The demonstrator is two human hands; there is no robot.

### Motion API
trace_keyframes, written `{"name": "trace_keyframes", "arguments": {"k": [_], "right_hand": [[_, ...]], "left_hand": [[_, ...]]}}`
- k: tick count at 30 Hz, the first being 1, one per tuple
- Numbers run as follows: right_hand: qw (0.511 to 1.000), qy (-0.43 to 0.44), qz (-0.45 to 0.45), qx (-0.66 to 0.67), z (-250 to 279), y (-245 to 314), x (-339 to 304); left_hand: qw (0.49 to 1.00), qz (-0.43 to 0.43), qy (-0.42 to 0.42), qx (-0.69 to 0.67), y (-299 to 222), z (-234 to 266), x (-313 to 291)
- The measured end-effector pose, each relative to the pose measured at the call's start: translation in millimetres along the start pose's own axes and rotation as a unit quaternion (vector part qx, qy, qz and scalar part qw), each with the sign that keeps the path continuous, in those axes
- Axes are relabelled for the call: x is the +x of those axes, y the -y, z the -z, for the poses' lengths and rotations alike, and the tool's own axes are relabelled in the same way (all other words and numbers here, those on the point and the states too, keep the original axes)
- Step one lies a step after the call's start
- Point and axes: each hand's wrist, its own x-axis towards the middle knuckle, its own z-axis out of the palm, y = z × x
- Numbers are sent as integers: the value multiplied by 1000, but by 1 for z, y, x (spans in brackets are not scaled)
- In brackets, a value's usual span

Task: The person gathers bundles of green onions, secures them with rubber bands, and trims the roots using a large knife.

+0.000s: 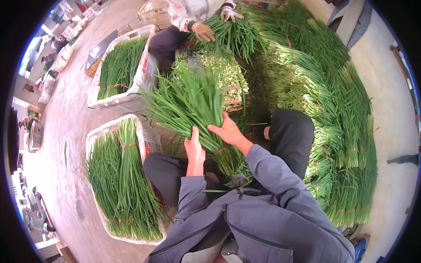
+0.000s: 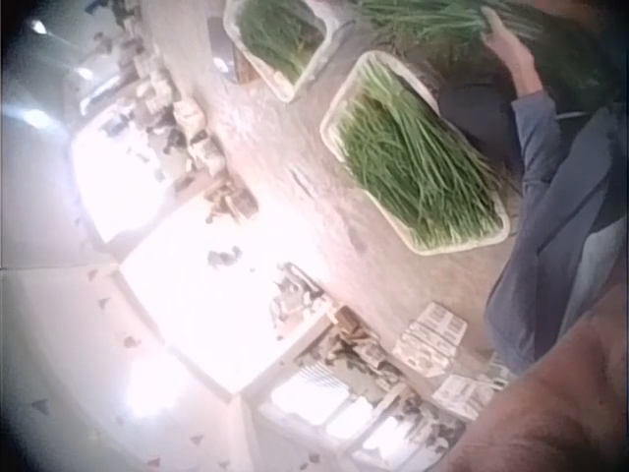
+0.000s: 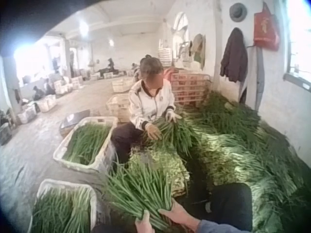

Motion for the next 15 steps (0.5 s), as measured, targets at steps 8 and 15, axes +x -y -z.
{"name": "trace_keyframes", "arguments": {"k": [8,15], "right_hand": [[979,59,-24,192,-9,6,-1],[995,80,-44,29,-12,23,-5]], "left_hand": [[998,25,11,-58,-5,11,3],[997,21,67,-16,-7,14,3]]}}
